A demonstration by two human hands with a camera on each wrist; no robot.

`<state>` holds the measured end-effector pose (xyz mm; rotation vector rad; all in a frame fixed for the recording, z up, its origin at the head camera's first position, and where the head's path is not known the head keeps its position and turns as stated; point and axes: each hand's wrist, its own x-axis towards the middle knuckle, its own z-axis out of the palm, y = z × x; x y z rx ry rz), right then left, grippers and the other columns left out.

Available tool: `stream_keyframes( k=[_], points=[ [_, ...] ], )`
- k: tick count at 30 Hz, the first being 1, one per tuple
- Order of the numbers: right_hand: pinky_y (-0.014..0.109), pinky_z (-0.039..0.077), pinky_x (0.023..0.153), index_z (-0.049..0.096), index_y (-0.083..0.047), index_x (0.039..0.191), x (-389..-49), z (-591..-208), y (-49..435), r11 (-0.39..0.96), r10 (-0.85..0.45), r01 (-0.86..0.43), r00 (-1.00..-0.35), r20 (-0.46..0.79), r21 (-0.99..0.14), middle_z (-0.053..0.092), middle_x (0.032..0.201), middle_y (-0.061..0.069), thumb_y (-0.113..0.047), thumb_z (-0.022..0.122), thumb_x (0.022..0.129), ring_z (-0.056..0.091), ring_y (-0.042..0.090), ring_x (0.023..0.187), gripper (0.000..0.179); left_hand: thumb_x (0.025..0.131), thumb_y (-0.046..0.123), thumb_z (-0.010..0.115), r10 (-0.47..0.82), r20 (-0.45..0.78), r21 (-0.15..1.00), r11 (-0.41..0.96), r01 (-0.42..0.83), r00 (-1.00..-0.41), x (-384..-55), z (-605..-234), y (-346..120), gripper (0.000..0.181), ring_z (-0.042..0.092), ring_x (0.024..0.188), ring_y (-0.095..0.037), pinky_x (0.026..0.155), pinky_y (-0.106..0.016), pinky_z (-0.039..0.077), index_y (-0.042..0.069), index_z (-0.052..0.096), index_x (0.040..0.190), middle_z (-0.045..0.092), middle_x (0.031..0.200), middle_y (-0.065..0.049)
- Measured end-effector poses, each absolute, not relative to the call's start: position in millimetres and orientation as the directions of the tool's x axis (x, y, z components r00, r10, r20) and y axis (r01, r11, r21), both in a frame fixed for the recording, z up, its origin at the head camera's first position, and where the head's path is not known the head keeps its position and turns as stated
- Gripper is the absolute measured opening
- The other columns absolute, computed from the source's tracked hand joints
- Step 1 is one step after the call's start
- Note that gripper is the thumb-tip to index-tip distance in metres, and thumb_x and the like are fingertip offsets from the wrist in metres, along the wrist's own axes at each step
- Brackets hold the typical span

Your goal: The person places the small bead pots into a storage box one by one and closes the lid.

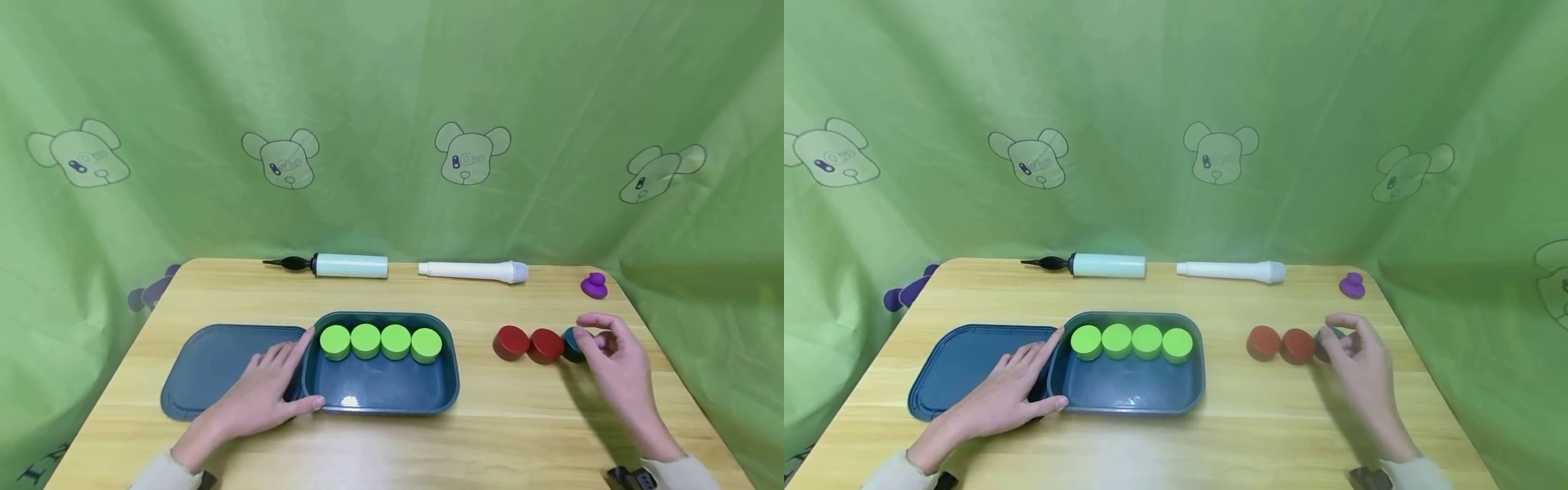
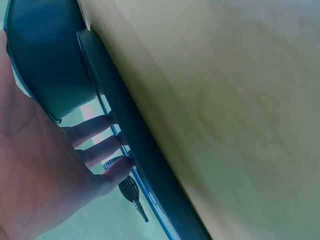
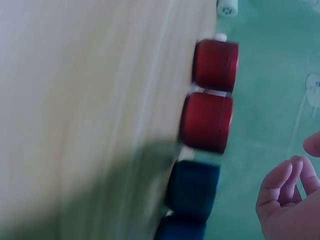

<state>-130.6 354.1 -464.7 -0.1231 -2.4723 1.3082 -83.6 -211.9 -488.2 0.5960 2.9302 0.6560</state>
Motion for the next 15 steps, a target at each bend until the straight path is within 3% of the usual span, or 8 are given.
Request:
stream_keyframes(
  k=[8,15],
  points=[
    [0.028,0.042,0.056,0.069,-0.021,0.14,-132,-467,389,0.646,0.218,-0.031,-0.95,0.223,-0.763,0.064,0.081,0.006,-0.031,0.073,0.108,0.054,0.012,0.068,0.034,0.1,0.072,0.066,0.39,0.013,0.426,0.831,0.358,-0.921,-84,-489,-212,0.109,0.045,0.148,-0.046,0.113,-0.081,0.029,0.026,0.006,0.178,0.046,0.164,-0.023],
    [0.029,0.045,0.056,0.065,-0.014,0.147,-133,-479,416,0.688,0.22,0.007,-0.955,0.199,-0.725,0.064,0.088,0.003,-0.031,0.074,0.107,0.056,0.01,0.072,0.044,0.099,0.072,0.066,0.393,0.024,0.416,0.832,0.367,-0.919,-84,-490,-212,0.109,0.045,0.148,-0.045,0.113,-0.08,0.031,0.027,0.005,0.178,0.047,0.163,-0.022]
  ],
)
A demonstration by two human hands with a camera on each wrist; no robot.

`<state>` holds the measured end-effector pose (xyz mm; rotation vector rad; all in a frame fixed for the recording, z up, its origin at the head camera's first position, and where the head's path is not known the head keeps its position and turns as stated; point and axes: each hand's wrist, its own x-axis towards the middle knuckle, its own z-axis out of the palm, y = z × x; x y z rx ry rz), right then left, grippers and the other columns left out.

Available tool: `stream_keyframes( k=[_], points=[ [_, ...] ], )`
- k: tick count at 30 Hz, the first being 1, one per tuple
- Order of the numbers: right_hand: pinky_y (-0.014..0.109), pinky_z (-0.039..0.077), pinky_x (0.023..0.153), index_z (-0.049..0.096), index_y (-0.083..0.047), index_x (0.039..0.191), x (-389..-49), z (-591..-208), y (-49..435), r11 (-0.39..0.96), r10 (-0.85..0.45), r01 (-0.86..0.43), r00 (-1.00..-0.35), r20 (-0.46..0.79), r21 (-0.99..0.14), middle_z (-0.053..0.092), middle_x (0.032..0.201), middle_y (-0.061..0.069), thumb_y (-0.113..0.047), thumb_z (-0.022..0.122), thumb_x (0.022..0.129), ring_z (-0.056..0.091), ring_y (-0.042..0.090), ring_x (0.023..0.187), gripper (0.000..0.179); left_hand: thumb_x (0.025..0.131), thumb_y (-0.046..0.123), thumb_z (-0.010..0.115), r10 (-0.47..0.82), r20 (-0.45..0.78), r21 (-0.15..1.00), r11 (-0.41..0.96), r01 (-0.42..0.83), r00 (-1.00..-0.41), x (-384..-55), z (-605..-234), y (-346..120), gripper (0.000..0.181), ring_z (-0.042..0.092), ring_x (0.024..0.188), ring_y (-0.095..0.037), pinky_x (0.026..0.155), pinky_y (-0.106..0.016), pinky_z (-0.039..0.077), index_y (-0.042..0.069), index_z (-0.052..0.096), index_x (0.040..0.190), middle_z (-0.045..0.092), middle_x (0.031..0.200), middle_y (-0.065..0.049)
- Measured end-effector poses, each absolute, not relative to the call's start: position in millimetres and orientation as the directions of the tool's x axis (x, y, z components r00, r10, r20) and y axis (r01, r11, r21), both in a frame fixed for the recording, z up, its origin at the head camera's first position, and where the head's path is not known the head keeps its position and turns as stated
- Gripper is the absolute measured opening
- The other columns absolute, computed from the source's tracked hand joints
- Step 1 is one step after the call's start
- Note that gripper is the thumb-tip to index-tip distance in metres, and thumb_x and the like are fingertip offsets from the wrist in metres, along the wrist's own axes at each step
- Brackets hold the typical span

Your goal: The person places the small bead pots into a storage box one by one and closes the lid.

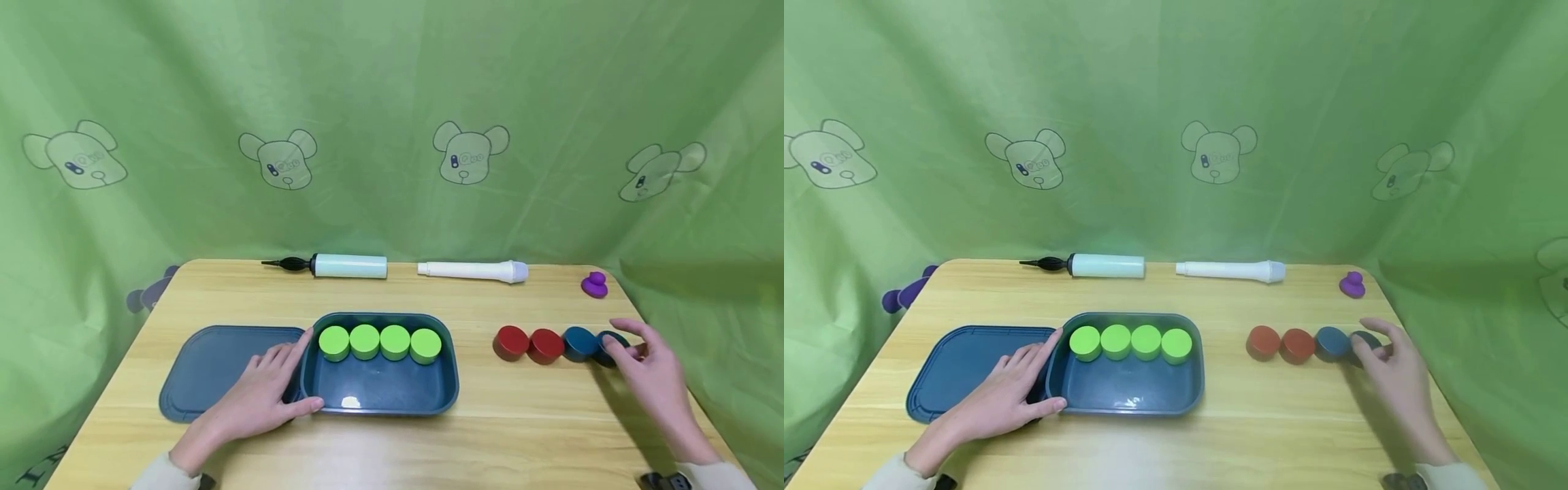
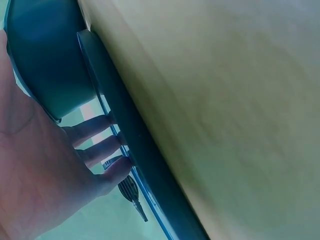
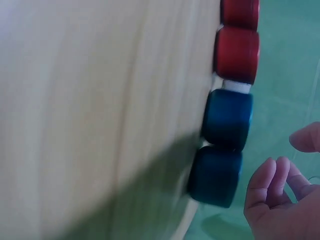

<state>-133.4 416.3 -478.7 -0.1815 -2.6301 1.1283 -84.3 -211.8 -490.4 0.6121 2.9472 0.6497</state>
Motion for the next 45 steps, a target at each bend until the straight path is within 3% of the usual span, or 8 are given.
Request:
stream_keyframes(
  k=[4,11,18,22,27,35,40,45],
  points=[
    [0.03,0.045,0.053,0.061,-0.004,0.148,-134,-486,427,0.717,0.216,0.029,-0.959,0.183,-0.697,0.058,0.095,0.005,-0.03,0.074,0.107,0.056,0.009,0.07,0.05,0.099,0.073,0.066,0.397,0.023,0.416,0.831,0.37,-0.918,-85,-491,-211,0.109,0.045,0.148,-0.045,0.113,-0.08,0.031,0.027,0.005,0.178,0.047,0.163,-0.022],
    [0.033,0.043,0.049,0.052,0.005,0.153,-142,-491,442,0.754,0.18,0.079,-0.98,0.09,-0.652,0.064,0.081,0.006,-0.032,0.073,0.107,0.057,0.013,0.061,0.062,0.099,0.072,0.067,0.395,0.023,0.416,0.831,0.368,-0.918,-84,-488,-211,0.11,0.046,0.148,-0.045,0.112,-0.081,0.031,0.026,0.007,0.178,0.047,0.163,-0.022],
    [0.031,0.046,0.053,0.047,0.01,0.155,-147,-493,447,0.747,0.156,0.1,-0.987,0.027,-0.657,0.063,0.095,0.007,-0.027,0.074,0.106,0.058,0.01,0.064,0.067,0.099,0.072,0.066,0.393,0.019,0.419,0.832,0.365,-0.919,-84,-488,-210,0.11,0.045,0.148,-0.045,0.113,-0.082,0.029,0.027,0.006,0.178,0.046,0.164,-0.022],
    [0.028,0.048,0.058,0.043,0.011,0.156,-148,-493,450,0.736,0.129,0.104,-0.992,-0.012,-0.669,0.063,0.114,0.024,-0.025,0.073,0.107,0.058,0.009,0.069,0.068,0.099,0.072,0.066,0.393,0.018,0.417,0.833,0.364,-0.92,-83,-488,-210,0.11,0.045,0.148,-0.046,0.112,-0.082,0.03,0.026,0.006,0.178,0.047,0.163,-0.023],
    [0.025,0.05,0.064,0.04,0.012,0.158,-149,-494,455,0.734,0.105,0.115,-0.993,-0.055,-0.669,0.048,0.142,0.038,-0.029,0.072,0.108,0.059,0.002,0.078,0.072,0.099,0.071,0.067,0.393,0.024,0.419,0.831,0.367,-0.919,-83,-488,-210,0.11,0.045,0.148,-0.046,0.113,-0.081,0.03,0.025,0.007,0.178,0.047,0.163,-0.022],
    [0.027,0.052,0.066,0.038,0.015,0.156,-149,-495,459,0.717,0.098,0.137,-0.991,-0.096,-0.684,0.057,0.135,0.035,-0.032,0.074,0.107,0.06,-0.002,0.081,0.077,0.099,0.071,0.068,0.388,0.019,0.427,0.83,0.358,-0.922,-84,-489,-211,0.11,0.045,0.148,-0.046,0.113,-0.083,0.028,0.027,0.007,0.178,0.046,0.164,-0.021],
    [0.023,0.052,0.068,0.035,0.016,0.156,-148,-493,463,0.722,0.122,0.18,-0.984,-0.133,-0.668,0.055,0.138,0.041,-0.04,0.075,0.106,0.057,-0.007,0.083,0.086,0.099,0.072,0.067,0.389,0.017,0.419,0.834,0.36,-0.921,-85,-490,-212,0.11,0.045,0.148,-0.046,0.113,-0.082,0.029,0.027,0.006,0.178,0.047,0.164,-0.021],
    [0.018,0.049,0.067,0.029,0.019,0.157,-145,-492,464,0.728,0.179,0.23,-0.973,-0.145,-0.646,0.042,0.149,0.047,-0.047,0.073,0.105,0.061,0.012,0.095,0.094,0.099,0.071,0.067,0.392,0.02,0.418,0.833,0.363,-0.92,-85,-490,-212,0.11,0.045,0.148,-0.046,0.113,-0.082,0.03,0.026,0.006,0.178,0.047,0.163,-0.022]
  ],
)
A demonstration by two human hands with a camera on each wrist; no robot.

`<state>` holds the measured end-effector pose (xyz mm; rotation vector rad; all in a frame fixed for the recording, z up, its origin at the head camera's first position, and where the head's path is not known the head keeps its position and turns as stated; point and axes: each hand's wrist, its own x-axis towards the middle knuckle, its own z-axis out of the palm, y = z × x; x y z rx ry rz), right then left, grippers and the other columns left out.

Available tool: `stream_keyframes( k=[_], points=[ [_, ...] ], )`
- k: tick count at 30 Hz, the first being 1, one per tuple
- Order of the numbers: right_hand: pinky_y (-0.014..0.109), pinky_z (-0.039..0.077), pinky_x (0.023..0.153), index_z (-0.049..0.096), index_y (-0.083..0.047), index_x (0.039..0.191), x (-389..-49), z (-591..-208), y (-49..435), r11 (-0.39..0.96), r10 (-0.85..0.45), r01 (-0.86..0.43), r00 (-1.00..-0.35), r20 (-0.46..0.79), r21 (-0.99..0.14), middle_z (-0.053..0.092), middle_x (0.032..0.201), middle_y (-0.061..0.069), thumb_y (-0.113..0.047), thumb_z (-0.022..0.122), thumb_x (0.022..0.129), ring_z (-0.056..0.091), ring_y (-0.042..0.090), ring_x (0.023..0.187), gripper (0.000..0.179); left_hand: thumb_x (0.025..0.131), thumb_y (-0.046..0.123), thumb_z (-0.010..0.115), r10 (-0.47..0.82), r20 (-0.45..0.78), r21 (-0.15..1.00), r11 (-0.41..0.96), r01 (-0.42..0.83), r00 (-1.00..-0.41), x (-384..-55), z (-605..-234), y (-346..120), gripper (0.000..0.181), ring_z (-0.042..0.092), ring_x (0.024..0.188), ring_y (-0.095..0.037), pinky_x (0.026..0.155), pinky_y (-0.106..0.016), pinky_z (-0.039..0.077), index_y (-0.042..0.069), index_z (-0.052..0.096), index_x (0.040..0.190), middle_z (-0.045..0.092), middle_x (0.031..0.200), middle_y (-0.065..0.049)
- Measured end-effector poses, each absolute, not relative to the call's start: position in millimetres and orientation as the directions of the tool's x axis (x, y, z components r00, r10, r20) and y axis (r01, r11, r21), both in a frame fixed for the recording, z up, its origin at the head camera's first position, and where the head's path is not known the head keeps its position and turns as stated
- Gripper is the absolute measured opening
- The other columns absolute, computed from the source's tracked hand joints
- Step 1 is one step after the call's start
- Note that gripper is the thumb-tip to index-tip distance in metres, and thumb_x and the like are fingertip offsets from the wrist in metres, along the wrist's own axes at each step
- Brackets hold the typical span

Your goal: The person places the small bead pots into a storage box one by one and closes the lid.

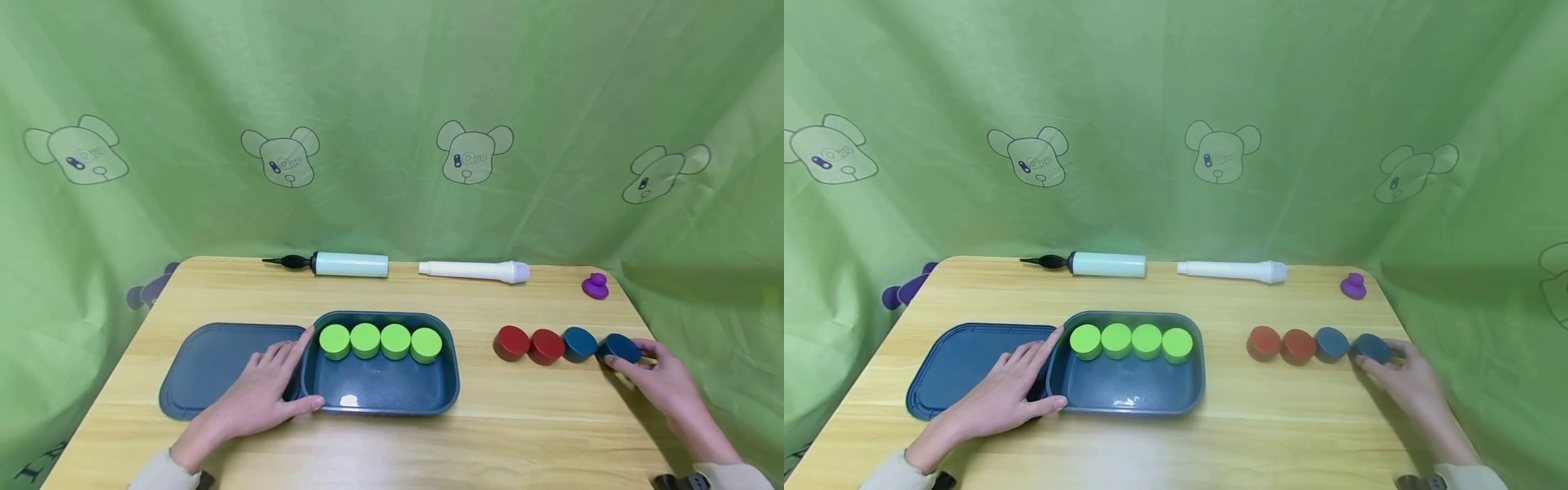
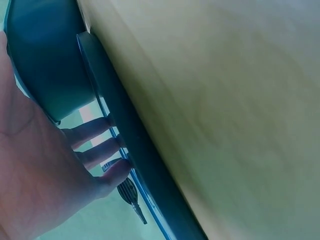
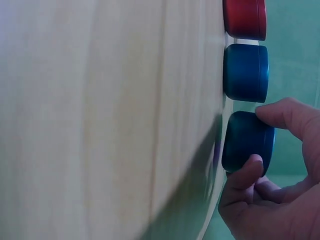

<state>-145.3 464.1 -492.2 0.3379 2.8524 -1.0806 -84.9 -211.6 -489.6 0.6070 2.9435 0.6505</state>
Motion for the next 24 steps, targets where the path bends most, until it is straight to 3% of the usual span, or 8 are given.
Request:
stream_keyframes(
  k=[2,6,9,14,20,24],
  points=[
    [0.016,0.048,0.066,0.027,0.021,0.157,-145,-491,463,0.72,0.193,0.239,-0.971,-0.143,-0.652,0.04,0.149,0.047,-0.046,0.073,0.106,0.06,0.016,0.097,0.095,0.099,0.071,0.067,0.391,0.02,0.417,0.833,0.363,-0.92,-85,-489,-211,0.11,0.045,0.148,-0.046,0.113,-0.081,0.03,0.025,0.006,0.178,0.047,0.163,-0.022],
    [0.017,0.048,0.066,0.028,0.021,0.157,-143,-489,460,0.695,0.228,0.241,-0.967,-0.11,-0.677,0.043,0.145,0.046,-0.042,0.074,0.106,0.053,-0.002,0.086,0.092,0.099,0.071,0.067,0.39,0.016,0.424,0.831,0.36,-0.92,-85,-488,-211,0.11,0.045,0.148,-0.046,0.113,-0.082,0.029,0.026,0.006,0.178,0.047,0.164,-0.022],
    [0.019,0.049,0.065,0.029,0.02,0.156,-140,-486,456,0.675,0.251,0.231,-0.965,-0.077,-0.7,0.045,0.142,0.043,-0.038,0.075,0.106,0.051,-0.007,0.08,0.09,0.099,0.072,0.067,0.389,0.016,0.426,0.83,0.359,-0.921,-84,-488,-211,0.11,0.045,0.148,-0.046,0.113,-0.082,0.028,0.026,0.006,0.178,0.046,0.164,-0.022],
    [0.021,0.05,0.063,0.031,0.019,0.156,-136,-485,452,0.653,0.303,0.222,-0.953,-0.019,-0.724,0.052,0.131,0.033,-0.035,0.075,0.105,0.051,-0.005,0.078,0.087,0.099,0.071,0.067,0.392,0.022,0.422,0.831,0.364,-0.92,-84,-489,-211,0.11,0.045,0.148,-0.046,0.113,-0.081,0.029,0.025,0.006,0.178,0.047,0.163,-0.022],
    [0.022,0.05,0.061,0.035,0.015,0.157,-135,-482,446,0.619,0.351,0.205,-0.936,0.034,-0.758,0.057,0.111,0.009,-0.033,0.079,0.103,0.054,0.001,0.077,0.085,0.099,0.07,0.067,0.393,0.025,0.422,0.829,0.366,-0.919,-84,-488,-211,0.109,0.045,0.148,-0.046,0.113,-0.081,0.03,0.025,0.006,0.178,0.047,0.163,-0.023],
    [0.022,0.049,0.061,0.036,0.013,0.158,-135,-477,436,0.61,0.37,0.207,-0.928,0.044,-0.765,0.055,0.108,0.005,-0.035,0.079,0.102,0.054,0.004,0.078,0.086,0.1,0.07,0.067,0.392,0.022,0.425,0.829,0.364,-0.919,-84,-489,-212,0.109,0.045,0.148,-0.046,0.113,-0.081,0.03,0.026,0.006,0.178,0.047,0.163,-0.023]
  ],
)
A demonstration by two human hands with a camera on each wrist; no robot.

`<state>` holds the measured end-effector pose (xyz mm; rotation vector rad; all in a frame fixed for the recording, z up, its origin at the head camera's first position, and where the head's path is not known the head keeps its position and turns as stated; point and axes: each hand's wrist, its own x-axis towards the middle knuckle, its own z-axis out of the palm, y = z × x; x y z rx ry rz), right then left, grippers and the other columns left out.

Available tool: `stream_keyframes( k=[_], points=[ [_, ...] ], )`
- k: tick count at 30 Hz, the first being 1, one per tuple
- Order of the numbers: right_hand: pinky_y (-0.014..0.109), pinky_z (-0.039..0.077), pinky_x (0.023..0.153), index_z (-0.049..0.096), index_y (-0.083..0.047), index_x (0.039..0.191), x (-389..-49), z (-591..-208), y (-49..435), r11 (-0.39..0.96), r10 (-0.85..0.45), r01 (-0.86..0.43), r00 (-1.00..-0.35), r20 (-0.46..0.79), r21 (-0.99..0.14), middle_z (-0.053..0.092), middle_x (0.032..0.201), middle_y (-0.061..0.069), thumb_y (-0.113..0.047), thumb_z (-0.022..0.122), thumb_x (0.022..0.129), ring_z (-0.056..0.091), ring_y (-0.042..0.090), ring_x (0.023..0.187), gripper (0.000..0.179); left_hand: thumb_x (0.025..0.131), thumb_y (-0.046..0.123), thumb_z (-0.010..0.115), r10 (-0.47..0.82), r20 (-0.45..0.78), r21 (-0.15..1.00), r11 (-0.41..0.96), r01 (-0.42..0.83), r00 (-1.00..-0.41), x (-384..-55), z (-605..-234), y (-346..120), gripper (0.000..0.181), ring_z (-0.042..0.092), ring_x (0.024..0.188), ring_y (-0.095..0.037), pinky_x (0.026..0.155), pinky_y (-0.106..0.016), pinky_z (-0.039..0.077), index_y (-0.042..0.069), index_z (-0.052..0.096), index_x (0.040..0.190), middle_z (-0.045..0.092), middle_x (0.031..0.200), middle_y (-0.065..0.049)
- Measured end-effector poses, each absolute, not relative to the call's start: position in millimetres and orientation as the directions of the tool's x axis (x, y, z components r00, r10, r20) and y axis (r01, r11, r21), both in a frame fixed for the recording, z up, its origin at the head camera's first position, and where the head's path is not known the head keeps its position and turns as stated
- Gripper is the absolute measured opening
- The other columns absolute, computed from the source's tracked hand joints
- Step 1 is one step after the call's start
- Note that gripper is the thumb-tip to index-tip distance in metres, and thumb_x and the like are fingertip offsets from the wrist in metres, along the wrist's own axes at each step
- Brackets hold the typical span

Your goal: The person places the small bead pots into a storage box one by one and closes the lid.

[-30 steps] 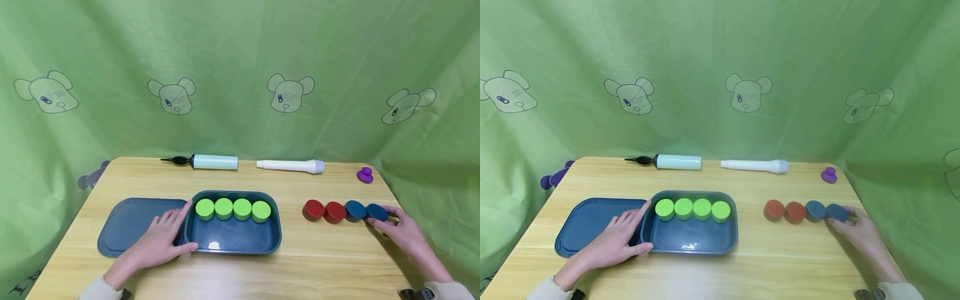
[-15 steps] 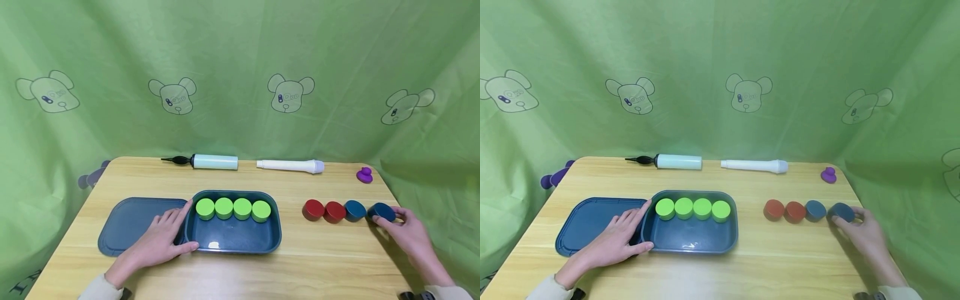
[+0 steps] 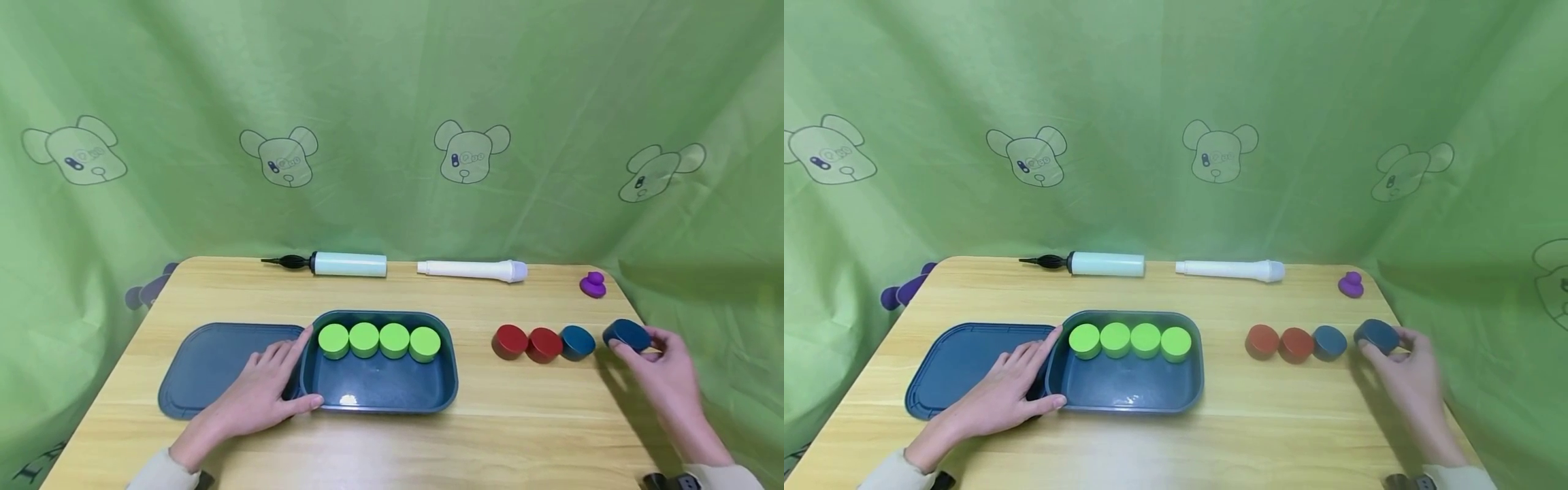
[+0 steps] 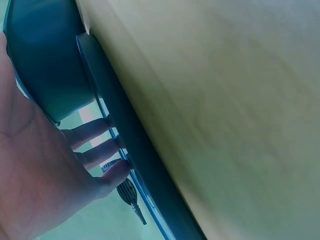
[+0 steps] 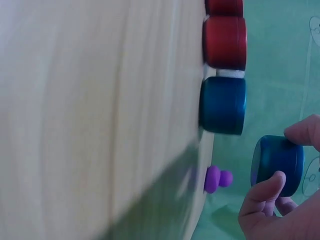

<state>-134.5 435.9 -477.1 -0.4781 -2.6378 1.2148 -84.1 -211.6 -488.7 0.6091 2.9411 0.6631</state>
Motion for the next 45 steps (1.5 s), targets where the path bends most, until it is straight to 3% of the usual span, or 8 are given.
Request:
stream_keyframes(
  k=[16,23,45],
  points=[
    [0.018,0.046,0.062,0.041,0.005,0.157,-136,-467,397,0.584,0.379,0.167,-0.922,0.084,-0.795,0.054,0.107,0.003,-0.036,0.081,0.101,0.051,0.006,0.082,0.08,0.099,0.07,0.068,0.393,0.02,0.426,0.828,0.363,-0.919,-84,-489,-212,0.11,0.045,0.148,-0.046,0.112,-0.081,0.03,0.026,0.006,0.178,0.047,0.163,-0.023],
    [0.019,0.044,0.062,0.049,-0.001,0.148,-140,-467,379,0.57,0.355,0.109,-0.927,0.124,-0.815,0.054,0.105,-0.002,-0.032,0.083,0.1,0.053,0.007,0.081,0.066,0.099,0.069,0.069,0.399,0.024,0.421,0.828,0.371,-0.917,-84,-489,-211,0.11,0.045,0.148,-0.046,0.112,-0.081,0.031,0.026,0.006,0.178,0.047,0.162,-0.023],
    [0.02,0.048,0.061,0.053,-0.004,0.15,-148,-457,295,0.526,0.218,-0.034,-0.96,0.174,-0.85,0.059,0.104,0.007,-0.027,0.082,0.101,0.057,0.012,0.08,0.062,0.1,0.069,0.067,0.413,0.011,0.419,0.825,0.379,-0.911,-85,-483,-212,0.11,0.045,0.148,-0.048,0.113,-0.081,0.03,0.023,0.006,0.178,0.047,0.163,-0.025]
  ],
)
